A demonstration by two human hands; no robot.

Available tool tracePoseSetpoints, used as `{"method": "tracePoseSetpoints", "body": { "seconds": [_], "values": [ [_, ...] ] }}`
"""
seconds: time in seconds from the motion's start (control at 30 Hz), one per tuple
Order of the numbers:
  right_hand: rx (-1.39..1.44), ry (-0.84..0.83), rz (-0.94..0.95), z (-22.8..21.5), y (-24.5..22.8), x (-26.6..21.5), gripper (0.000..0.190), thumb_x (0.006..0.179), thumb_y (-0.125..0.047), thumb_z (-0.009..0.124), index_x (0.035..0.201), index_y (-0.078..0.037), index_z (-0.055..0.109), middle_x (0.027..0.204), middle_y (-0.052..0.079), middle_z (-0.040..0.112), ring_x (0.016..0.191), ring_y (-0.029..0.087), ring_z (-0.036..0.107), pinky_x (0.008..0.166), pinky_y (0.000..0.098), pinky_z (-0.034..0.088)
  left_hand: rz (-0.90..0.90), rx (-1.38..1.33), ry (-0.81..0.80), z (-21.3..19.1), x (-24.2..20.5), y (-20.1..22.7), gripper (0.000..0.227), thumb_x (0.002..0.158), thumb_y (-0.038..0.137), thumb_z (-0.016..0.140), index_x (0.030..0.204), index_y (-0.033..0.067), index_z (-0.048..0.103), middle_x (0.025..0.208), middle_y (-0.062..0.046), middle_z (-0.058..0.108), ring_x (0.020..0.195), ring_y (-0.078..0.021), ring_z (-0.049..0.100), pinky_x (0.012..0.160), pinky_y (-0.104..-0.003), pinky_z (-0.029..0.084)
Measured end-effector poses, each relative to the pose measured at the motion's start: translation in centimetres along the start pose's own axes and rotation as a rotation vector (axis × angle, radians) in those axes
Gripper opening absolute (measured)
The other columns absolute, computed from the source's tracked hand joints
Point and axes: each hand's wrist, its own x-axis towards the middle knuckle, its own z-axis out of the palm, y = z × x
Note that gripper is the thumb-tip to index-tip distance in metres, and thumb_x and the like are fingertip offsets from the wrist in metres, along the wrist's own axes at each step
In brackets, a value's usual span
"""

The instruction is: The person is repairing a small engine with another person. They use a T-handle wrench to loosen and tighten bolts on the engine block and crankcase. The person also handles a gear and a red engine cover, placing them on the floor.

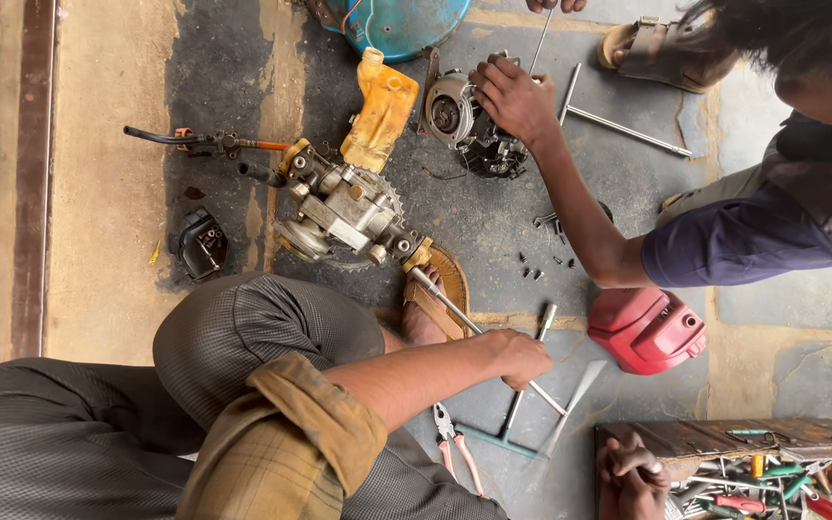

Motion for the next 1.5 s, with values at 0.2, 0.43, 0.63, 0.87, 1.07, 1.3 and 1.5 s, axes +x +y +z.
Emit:
{"method": "tracePoseSetpoints", "body": {
  "seconds": [0.2, 0.43, 0.63, 0.87, 1.07, 1.3, 1.5],
  "values": [
    [-0.222, 0.304, 0.705, 1.6, 1.8, 0.3, 0.031, 0.098, -0.025, 0.056, 0.117, -0.004, 0.069, 0.07, 0.0, 0.046, 0.057, 0.012, 0.043, 0.05, 0.0299, 0.04, 0.04, 0.03, -0.001, -0.4, 0.2, 0.0, 0.025, 0.081, 0.011, 0.072, 0.105, 0.0059, 0.078, 0.117, -0.016, 0.074, 0.108, -0.0307, 0.072, 0.09, -0.043, 0.059],
    [0.197, 0.049, 1.002, 2.0, 1.4, 1.8, 0.043, 0.102, -0.041, 0.061, 0.122, -0.003, 0.065, 0.068, 0.001, 0.051, 0.05, 0.009, 0.033, 0.044, 0.0275, 0.029, 0.017, 0.029, 0.002, -1.1, -0.5, 0.6, 0.027, 0.081, 0.012, 0.072, 0.107, 0.009, 0.078, 0.119, -0.014, 0.073, 0.108, -0.0289, 0.071, 0.09, -0.042, 0.059],
    [-0.182, 0.069, 0.272, 0.9, 1.7, 0.2, 0.003, 0.097, -0.008, 0.065, 0.097, -0.005, 0.065, 0.081, 0.004, 0.057, 0.067, 0.011, 0.045, 0.058, 0.0252, 0.037, -0.016, 0.042, -0.035, -1.3, -0.6, 0.5, 0.024, 0.081, 0.011, 0.072, 0.104, 0.0038, 0.077, 0.117, -0.015, 0.073, 0.103, -0.0285, 0.074, 0.085, -0.041, 0.061],
    [-0.126, 0.37, 0.219, 0.4, 1.1, -1.0, 0.017, 0.101, 0.004, 0.063, 0.083, 0.005, 0.061, 0.086, 0.008, 0.06, 0.068, 0.012, 0.048, 0.06, 0.0259, 0.036, 0.024, 0.062, -0.003, -0.5, 0.3, 0.2, 0.024, 0.08, 0.012, 0.072, 0.102, 0.0032, 0.078, 0.113, -0.017, 0.074, 0.103, -0.0297, 0.073, 0.086, -0.042, 0.06],
    [-0.197, 0.48, 0.732, 3.7, -0.8, 0.8, 0.028, 0.102, -0.034, 0.054, 0.113, -0.009, 0.061, 0.073, 0.001, 0.05, 0.056, 0.014, 0.046, 0.052, 0.0299, 0.04, 0.024, 0.057, 0.019, -1.3, 0.1, 0.4, 0.027, 0.08, 0.013, 0.073, 0.105, 0.0032, 0.078, 0.118, -0.016, 0.073, 0.106, -0.0295, 0.072, 0.088, -0.041, 0.06],
    [-0.019, 0.164, 1.061, 5.8, -2.6, 1.2, 0.073, 0.098, -0.063, 0.044, 0.117, 0.004, 0.067, 0.06, 0.0, 0.041, 0.046, 0.012, 0.031, 0.044, 0.0288, 0.029, 0.015, 0.058, -0.006, -1.6, -0.7, 1.0, 0.028, 0.082, 0.013, 0.072, 0.109, 0.0039, 0.077, 0.121, -0.016, 0.072, 0.11, -0.0291, 0.071, 0.092, -0.041, 0.059],
    [-0.052, 0.197, 0.636, 5.4, -2.4, 0.8, 0.043, 0.092, -0.023, 0.062, 0.135, -0.016, 0.062, 0.066, -0.005, 0.045, 0.055, 0.007, 0.039, 0.052, 0.0222, 0.034, 0.019, 0.037, -0.004, -1.7, -0.4, 0.6, 0.027, 0.082, 0.013, 0.071, 0.108, 0.0062, 0.077, 0.119, -0.016, 0.072, 0.107, -0.0294, 0.071, 0.09, -0.041, 0.059]
  ]
}}
